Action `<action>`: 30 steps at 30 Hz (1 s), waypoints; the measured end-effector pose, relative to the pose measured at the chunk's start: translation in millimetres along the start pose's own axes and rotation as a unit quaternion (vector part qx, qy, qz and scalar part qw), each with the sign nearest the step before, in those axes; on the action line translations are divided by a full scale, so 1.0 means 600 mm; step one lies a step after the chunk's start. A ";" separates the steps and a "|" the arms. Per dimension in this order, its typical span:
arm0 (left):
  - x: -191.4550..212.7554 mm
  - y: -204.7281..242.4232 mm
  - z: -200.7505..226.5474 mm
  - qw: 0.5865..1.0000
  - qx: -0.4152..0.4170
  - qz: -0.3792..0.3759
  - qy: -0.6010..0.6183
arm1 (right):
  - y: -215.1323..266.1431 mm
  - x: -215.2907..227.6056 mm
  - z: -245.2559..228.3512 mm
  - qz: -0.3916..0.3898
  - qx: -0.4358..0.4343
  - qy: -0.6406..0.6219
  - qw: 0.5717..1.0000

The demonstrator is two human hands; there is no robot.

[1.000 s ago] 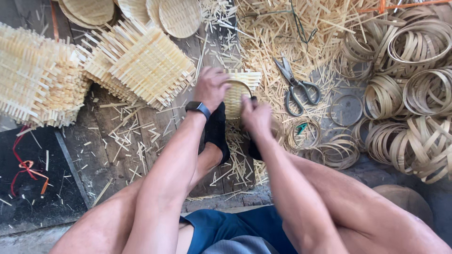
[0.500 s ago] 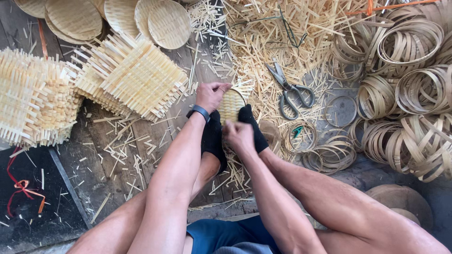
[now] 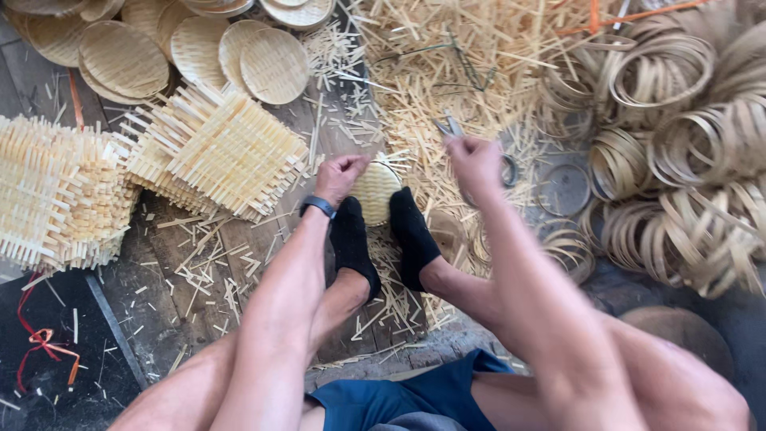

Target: The person weaves thin bamboo strips into a circular tray base and uses shears to trim the excess strips around the edges.

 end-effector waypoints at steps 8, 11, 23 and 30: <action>-0.037 0.110 0.118 0.906 -0.260 0.129 -0.309 | -0.013 0.338 -0.056 -0.129 0.205 0.604 0.760; -0.069 0.169 0.090 0.835 -0.252 0.079 -0.483 | 0.005 0.283 0.055 -0.198 0.126 0.439 0.867; -0.102 0.225 0.079 0.923 -0.143 0.234 -0.269 | -0.050 0.037 0.355 -0.152 0.125 0.332 0.923; -0.102 0.184 0.096 0.890 -0.322 0.219 -0.238 | -0.029 0.084 0.253 -0.248 0.005 0.195 0.949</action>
Point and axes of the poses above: each hand's wrist, its own y-axis away from the middle knuckle, its own x-axis out of the back of the hand, z = x × y, the point moved 1 cm from there along -y, towards the middle knuckle, and after that the axes turned 3 degrees about x, right-handed, at the moved point
